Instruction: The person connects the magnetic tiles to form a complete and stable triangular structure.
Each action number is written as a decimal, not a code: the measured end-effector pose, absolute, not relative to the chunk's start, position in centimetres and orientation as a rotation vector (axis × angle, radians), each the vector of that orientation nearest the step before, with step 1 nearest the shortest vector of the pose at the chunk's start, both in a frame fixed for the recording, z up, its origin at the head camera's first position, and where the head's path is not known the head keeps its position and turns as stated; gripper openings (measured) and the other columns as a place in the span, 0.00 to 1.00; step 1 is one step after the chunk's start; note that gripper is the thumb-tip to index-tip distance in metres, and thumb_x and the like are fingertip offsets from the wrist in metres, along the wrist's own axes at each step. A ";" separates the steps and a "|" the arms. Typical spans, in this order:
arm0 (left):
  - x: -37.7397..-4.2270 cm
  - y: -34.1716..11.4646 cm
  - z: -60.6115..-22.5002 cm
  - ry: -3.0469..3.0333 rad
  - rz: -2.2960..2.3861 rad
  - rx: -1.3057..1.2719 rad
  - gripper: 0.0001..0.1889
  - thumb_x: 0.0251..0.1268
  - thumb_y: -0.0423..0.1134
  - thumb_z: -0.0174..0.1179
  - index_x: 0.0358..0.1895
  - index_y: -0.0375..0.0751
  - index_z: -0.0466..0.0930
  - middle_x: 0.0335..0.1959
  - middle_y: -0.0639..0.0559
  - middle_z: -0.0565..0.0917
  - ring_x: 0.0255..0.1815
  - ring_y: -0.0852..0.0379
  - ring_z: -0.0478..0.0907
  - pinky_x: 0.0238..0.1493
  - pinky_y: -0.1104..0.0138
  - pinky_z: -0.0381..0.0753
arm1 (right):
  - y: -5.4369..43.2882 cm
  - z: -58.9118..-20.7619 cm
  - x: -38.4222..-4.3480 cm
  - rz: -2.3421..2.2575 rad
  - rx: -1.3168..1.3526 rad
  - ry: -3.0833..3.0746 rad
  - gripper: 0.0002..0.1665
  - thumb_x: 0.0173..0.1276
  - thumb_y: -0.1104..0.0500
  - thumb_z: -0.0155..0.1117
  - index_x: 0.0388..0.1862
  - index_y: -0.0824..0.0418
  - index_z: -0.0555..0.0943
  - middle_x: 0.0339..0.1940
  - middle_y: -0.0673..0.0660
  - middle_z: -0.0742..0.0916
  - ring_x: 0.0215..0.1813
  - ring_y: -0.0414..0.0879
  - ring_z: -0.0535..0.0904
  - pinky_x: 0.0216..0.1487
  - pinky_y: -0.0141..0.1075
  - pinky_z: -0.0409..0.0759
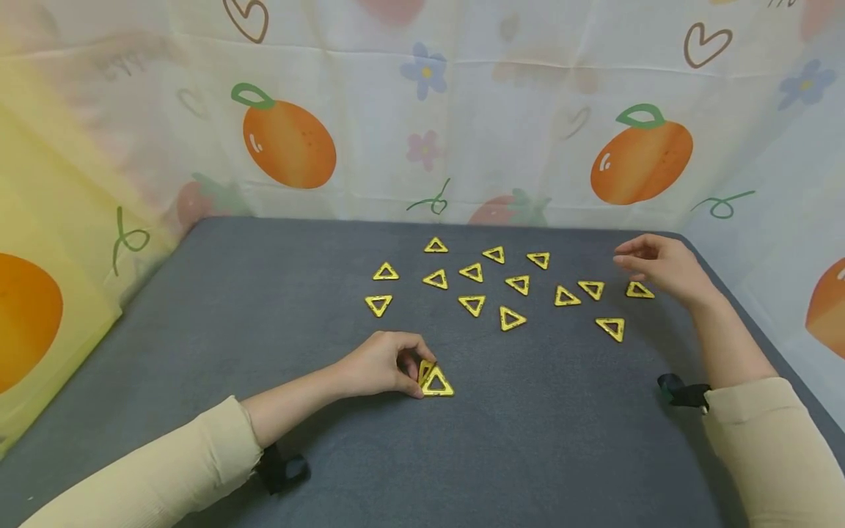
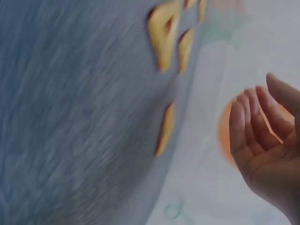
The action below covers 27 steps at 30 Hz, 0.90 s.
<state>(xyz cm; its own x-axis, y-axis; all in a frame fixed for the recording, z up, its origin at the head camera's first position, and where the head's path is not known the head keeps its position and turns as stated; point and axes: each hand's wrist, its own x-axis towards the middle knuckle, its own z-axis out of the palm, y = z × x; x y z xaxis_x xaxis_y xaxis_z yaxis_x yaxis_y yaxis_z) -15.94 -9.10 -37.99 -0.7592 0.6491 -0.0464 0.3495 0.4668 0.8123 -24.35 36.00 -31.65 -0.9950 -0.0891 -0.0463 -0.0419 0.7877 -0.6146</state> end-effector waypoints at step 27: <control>-15.9 -9.1 -37.9 2.356 1.187 0.813 0.22 0.47 0.32 0.77 0.48 0.44 0.84 0.29 0.51 0.85 0.30 0.66 0.79 0.33 0.73 0.80 | 41.9 -35.6 -26.5 -0.770 -0.035 2.651 0.39 0.76 0.51 0.56 0.74 0.72 0.56 0.71 0.84 0.58 0.71 0.80 0.51 0.68 0.71 0.55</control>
<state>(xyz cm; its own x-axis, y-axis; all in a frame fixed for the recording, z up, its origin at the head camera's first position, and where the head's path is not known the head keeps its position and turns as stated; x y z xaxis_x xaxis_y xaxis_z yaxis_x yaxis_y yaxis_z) -15.92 -9.12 -37.86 -0.7610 0.6446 -0.0729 0.3253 0.4764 0.8169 -26.50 41.91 -35.58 -0.9281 -0.1270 -0.3500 0.0802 0.8496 -0.5212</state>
